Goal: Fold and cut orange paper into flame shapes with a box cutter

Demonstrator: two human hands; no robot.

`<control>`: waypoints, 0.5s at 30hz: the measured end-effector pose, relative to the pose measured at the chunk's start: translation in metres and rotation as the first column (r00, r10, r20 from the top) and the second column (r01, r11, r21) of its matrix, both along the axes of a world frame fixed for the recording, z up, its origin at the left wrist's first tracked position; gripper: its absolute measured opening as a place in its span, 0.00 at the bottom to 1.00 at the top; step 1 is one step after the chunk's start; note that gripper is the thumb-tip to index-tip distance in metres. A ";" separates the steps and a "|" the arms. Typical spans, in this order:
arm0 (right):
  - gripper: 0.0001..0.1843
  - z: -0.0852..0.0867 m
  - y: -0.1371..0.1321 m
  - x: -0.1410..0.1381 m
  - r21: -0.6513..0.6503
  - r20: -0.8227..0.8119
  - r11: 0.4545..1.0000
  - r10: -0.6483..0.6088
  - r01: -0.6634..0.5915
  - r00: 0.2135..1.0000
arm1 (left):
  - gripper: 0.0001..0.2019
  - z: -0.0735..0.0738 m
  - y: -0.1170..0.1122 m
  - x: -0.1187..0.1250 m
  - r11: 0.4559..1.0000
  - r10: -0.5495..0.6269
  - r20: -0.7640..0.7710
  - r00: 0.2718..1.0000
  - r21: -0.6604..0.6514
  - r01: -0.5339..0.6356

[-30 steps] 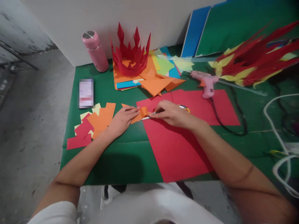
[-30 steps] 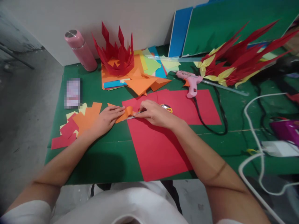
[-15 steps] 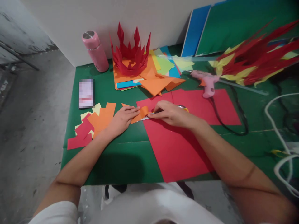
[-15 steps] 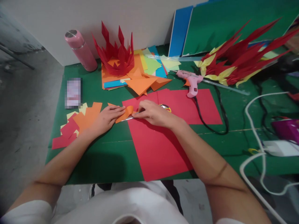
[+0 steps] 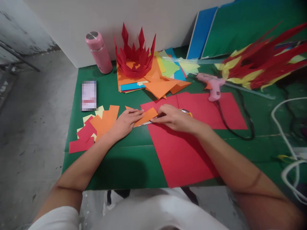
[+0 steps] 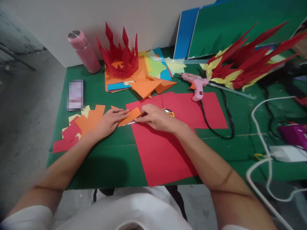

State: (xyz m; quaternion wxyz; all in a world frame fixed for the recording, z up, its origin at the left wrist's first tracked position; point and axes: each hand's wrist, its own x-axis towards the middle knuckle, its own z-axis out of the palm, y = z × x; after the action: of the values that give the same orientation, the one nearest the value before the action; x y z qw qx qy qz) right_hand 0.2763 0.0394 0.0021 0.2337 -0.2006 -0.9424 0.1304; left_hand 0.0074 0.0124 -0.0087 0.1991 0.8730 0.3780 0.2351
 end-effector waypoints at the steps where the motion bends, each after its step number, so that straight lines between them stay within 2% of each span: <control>1: 0.17 0.000 0.000 -0.001 -0.003 0.000 1.000 0.003 -0.003 1.000 | 0.18 0.000 0.000 0.000 1.000 -0.002 0.003 1.000 0.002 0.002; 5: 0.17 0.002 -0.002 -0.003 -0.027 -0.005 1.000 -0.001 0.001 1.000 | 0.18 -0.001 0.000 -0.001 1.000 -0.006 0.002 1.000 0.009 0.006; 10: 0.16 0.007 -0.006 0.000 -0.125 0.003 0.989 0.084 -0.083 0.996 | 0.17 -0.003 0.001 -0.001 1.000 0.000 0.006 1.000 -0.001 0.000; 12: 0.16 0.012 -0.007 0.006 -0.173 -0.001 0.983 0.067 -0.066 0.998 | 0.17 -0.002 0.001 0.000 1.000 0.006 0.018 1.000 0.009 -0.006; 15: 0.15 0.017 -0.005 0.018 -0.210 -0.032 0.977 -0.032 0.024 0.999 | 0.16 0.002 -0.001 0.002 1.000 0.015 0.002 1.000 0.014 -0.015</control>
State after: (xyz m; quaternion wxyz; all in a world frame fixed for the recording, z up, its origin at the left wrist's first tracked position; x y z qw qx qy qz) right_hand 0.2947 0.0348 0.0189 0.2295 -0.2352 -0.9162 0.2293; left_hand 0.0092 0.0116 -0.0068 0.1916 0.8714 0.3827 0.2398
